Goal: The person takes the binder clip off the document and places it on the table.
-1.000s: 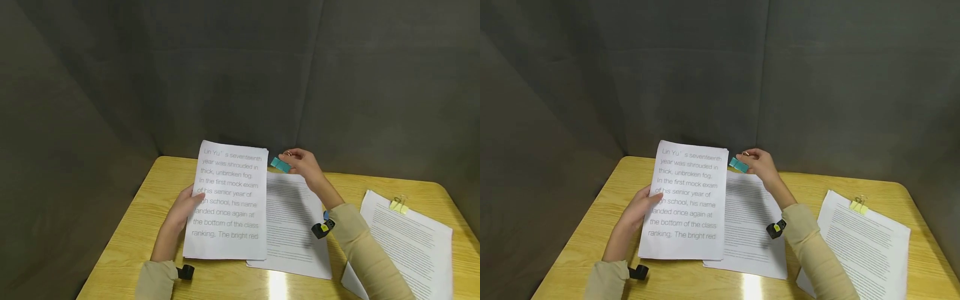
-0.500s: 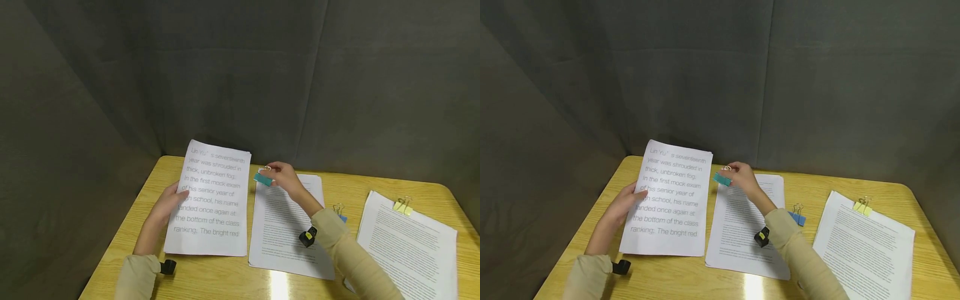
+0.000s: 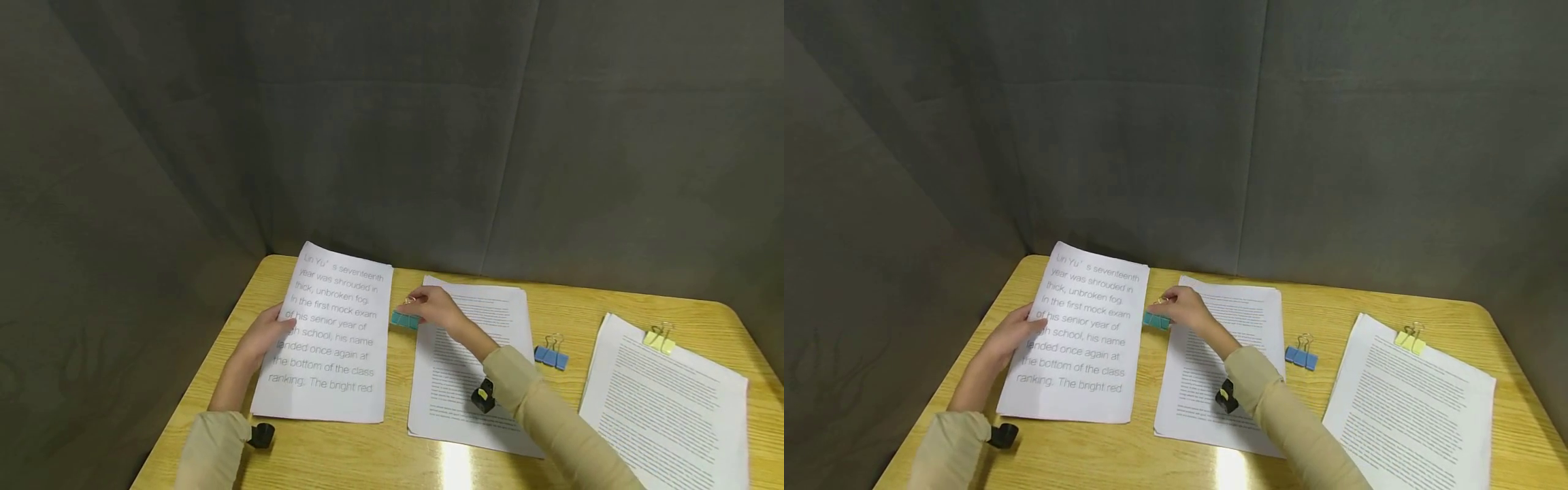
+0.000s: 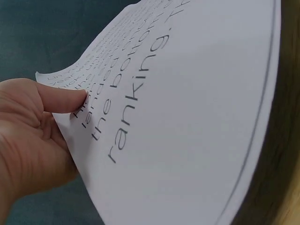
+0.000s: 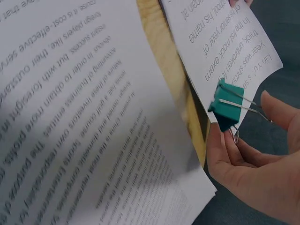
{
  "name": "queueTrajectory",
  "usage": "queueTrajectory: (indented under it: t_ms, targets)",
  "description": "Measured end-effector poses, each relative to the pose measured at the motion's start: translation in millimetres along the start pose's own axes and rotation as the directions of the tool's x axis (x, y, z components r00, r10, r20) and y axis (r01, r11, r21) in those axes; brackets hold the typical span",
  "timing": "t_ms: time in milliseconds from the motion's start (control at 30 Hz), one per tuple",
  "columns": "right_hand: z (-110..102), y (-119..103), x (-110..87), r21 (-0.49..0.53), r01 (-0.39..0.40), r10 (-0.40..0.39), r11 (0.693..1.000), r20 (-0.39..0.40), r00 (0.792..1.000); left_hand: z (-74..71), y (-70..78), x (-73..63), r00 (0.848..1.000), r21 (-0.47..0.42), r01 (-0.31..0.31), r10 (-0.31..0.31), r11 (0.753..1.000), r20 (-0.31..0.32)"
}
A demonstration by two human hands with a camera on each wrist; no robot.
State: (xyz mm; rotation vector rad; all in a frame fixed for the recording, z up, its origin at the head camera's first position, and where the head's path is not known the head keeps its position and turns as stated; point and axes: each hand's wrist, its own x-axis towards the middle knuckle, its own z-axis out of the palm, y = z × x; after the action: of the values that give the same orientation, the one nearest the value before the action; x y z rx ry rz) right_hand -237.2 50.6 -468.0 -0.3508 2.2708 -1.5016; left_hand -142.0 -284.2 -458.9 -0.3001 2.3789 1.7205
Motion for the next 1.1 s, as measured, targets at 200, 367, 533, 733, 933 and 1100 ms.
queueTrajectory:
  t_ms: [200, 367, 533, 733, 933, 1100]
  targets:
    - [11, 4, 4.7, -0.071, 0.007, -0.002, 0.997, 0.066, 0.998, -9.9, -7.4, 5.2, 1.000, 0.060, 0.010, -0.010, 0.998, -0.009]
    - [17, 6, 7.3, -0.122, 0.035, -0.022, 0.992, 0.103, 0.994, -12.0, -10.7, 6.8, 0.998, 0.080, 0.046, -0.043, 0.996, -0.047]
    - [23, 6, 9.9, -0.170, 0.038, -0.020, 0.985, 0.107, 0.994, -12.6, -13.3, 8.3, 0.996, 0.085, 0.071, -0.066, 0.994, -0.061]
    - [28, 6, 11.0, -0.220, 0.060, -0.042, 0.974, 0.087, 0.995, -10.8, -15.3, 11.8, 0.995, 0.090, 0.068, -0.061, 0.994, -0.075]
    - [30, 7, 9.7, -0.283, 0.127, -0.104, 0.951, 0.094, 0.990, -5.3, -16.2, 14.0, 0.988, 0.134, 0.082, -0.063, 0.988, -0.140]
    - [28, 7, 4.4, -0.306, 0.160, -0.142, 0.939, 0.080, 0.987, 0.4, -10.9, 12.7, 0.965, 0.212, 0.106, -0.049, 0.971, -0.259]
